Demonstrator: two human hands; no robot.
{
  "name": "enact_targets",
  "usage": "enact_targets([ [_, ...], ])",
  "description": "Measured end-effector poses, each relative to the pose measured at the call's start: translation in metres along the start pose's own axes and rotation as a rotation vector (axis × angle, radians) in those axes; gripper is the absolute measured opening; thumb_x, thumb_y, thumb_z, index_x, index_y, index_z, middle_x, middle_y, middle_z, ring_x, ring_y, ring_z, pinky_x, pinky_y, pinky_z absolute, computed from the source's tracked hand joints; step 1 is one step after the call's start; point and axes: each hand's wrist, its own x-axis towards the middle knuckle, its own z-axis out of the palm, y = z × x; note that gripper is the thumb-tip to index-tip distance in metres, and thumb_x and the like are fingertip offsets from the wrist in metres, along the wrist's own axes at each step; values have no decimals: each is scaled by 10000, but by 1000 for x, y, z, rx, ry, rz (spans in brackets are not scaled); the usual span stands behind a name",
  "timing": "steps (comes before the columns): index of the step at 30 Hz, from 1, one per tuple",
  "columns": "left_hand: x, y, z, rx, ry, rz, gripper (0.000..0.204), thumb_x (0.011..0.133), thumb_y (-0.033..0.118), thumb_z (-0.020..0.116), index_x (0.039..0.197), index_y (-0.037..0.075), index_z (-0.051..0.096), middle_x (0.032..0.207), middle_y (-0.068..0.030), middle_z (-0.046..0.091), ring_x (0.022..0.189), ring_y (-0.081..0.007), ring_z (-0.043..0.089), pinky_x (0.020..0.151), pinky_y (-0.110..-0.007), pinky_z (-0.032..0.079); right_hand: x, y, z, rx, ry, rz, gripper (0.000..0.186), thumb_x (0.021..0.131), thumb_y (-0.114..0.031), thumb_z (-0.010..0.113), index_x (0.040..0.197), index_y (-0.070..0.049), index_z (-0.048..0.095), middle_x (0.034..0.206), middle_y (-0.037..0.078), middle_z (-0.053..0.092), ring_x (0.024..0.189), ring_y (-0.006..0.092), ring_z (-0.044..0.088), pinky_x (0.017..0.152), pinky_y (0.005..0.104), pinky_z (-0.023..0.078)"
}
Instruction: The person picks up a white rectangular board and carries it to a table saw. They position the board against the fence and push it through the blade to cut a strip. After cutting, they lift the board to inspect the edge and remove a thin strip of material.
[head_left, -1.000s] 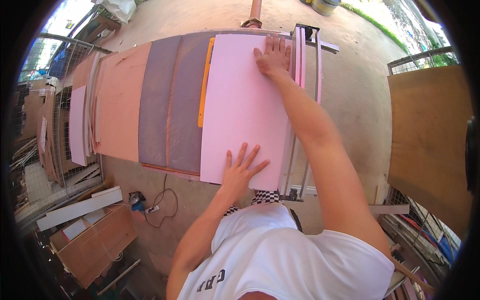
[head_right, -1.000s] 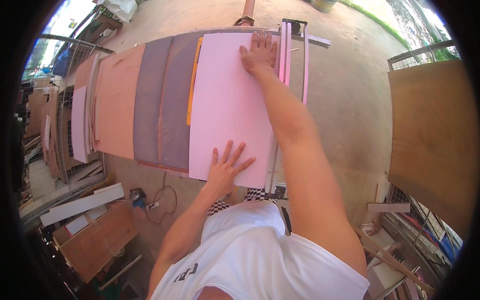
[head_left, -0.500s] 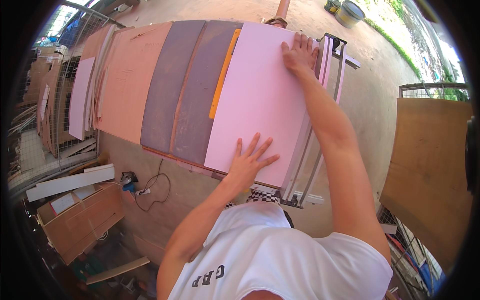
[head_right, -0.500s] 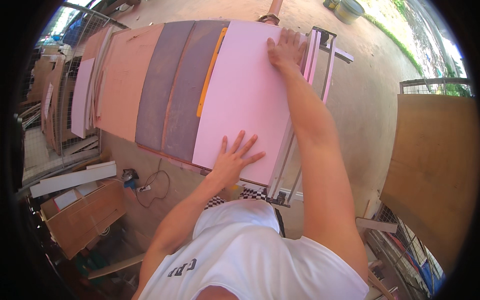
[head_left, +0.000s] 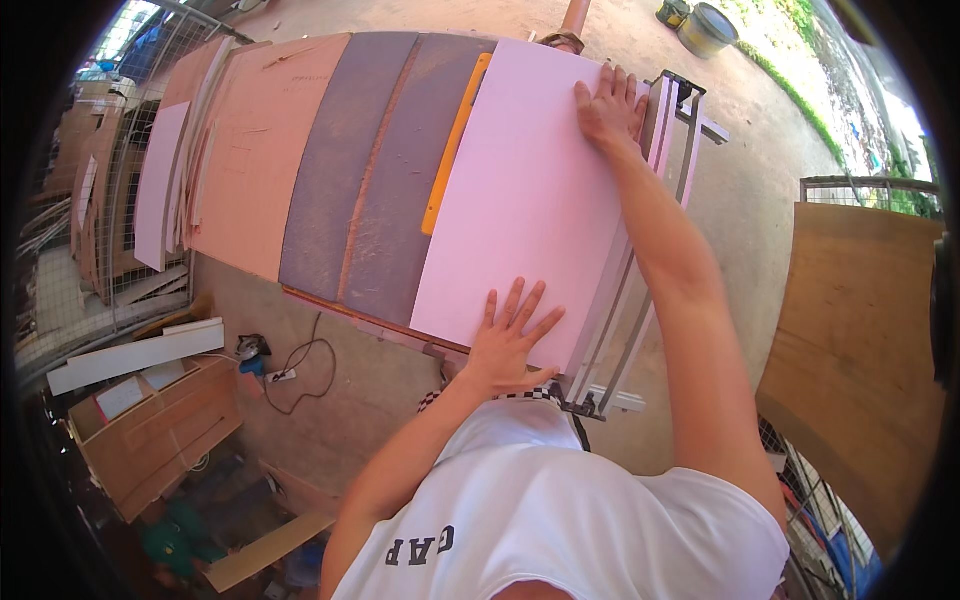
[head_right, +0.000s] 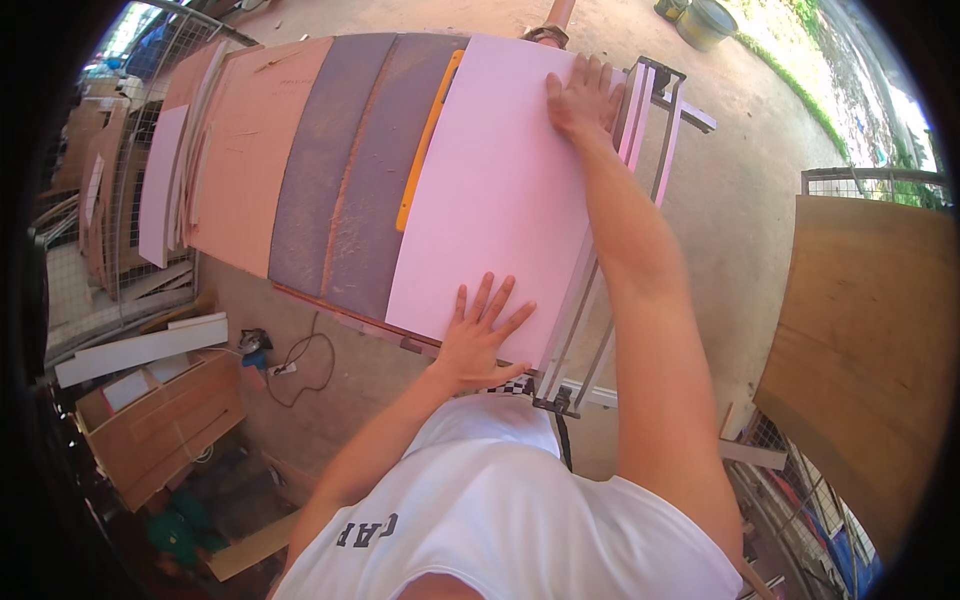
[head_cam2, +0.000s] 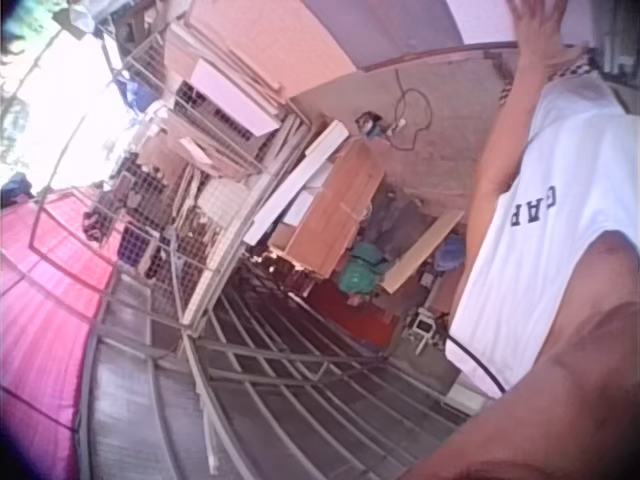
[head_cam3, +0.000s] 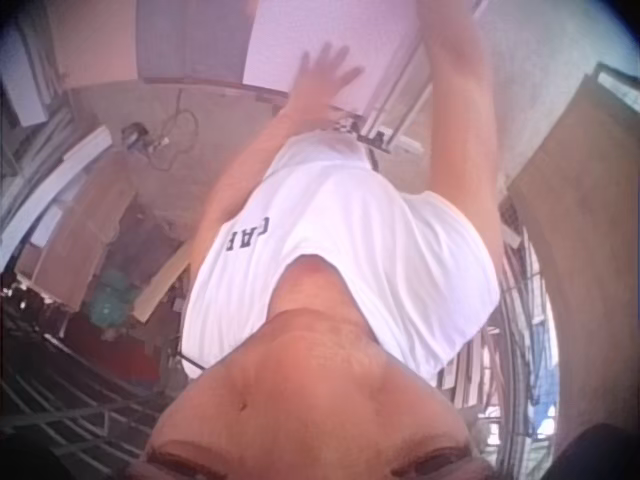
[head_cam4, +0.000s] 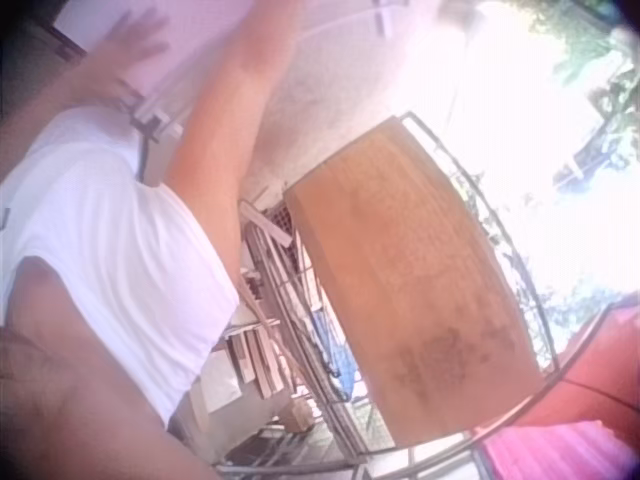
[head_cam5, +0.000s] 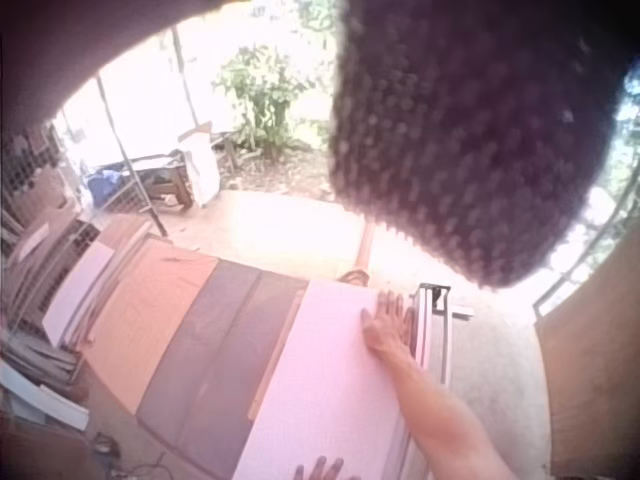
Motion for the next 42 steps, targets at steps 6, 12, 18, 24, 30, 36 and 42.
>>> enact_targets([
  [6, 10, -5, 40, 146, 237, -23, 565, 1056, 463, 605, 1613, 407, 533, 1808, -70, 286, 1669, -396, 212, 1288, -717, 150, 1, 2, 3, 14, 31, -18, 840, 1095, -611, 350, 1742, -89, 230, 1828, 109, 190, 1700, 314, 88, 1354, 580, 27],
  [12, 14, -4, 40, 136, 250, -24, 547, 1068, 412, 593, 1611, 370, 548, 1777, -49, 369, 1653, -371, 281, 1293, -696, 173, 5, 5, 3, -9, 15, -25, 854, 1090, -622, 368, 1745, -94, 217, 1822, 135, 199, 1696, 348, 104, 1353, 590, 51],
  [18, 22, -6, 33, 119, 260, -40, 570, 1061, 394, 603, 1623, 324, 543, 1760, -44, 404, 1637, -370, 320, 1292, -684, 198, 9, 0, -6, 53, 4, -16, 852, 1094, -603, 355, 1736, -58, 226, 1814, 136, 210, 1694, 341, 103, 1353, 591, 28],
  [24, 31, -8, 31, 118, 276, -23, 576, 1052, 380, 613, 1622, 328, 546, 1755, -39, 414, 1634, -371, 327, 1284, -700, 209, 18, 2, -6, 64, 9, -20, 866, 1088, -600, 370, 1736, -46, 220, 1812, 155, 213, 1695, 348, 104, 1353, 583, 54],
  [30, 41, -8, 30, 145, 290, -21, 556, 1047, 373, 613, 1601, 332, 576, 1744, -51, 432, 1632, -373, 331, 1293, -675, 201, 27, 5, -6, 80, 16, -25, 856, 1095, -586, 369, 1734, -37, 219, 1813, 155, 210, 1696, 349, 100, 1354, 584, 56],
  [36, 50, -9, 26, 155, 276, -12, 552, 1045, 347, 624, 1595, 328, 582, 1736, -53, 443, 1628, -383, 334, 1287, -680, 217, 37, 6, -2, 78, 20, -27, 841, 1108, -575, 338, 1737, -34, 206, 1823, 148, 182, 1698, 352, 82, 1356, 588, 46],
  [42, 51, -11, 25, 187, 275, 20, 538, 1058, 354, 616, 1594, 329, 578, 1736, -49, 440, 1634, -384, 319, 1283, -695, 227, 9, -19, 7, 99, 59, 71, 788, 1121, -495, 318, 1742, -27, 184, 1838, 139, 128, 1697, 371, 52, 1347, 615, -3],
])
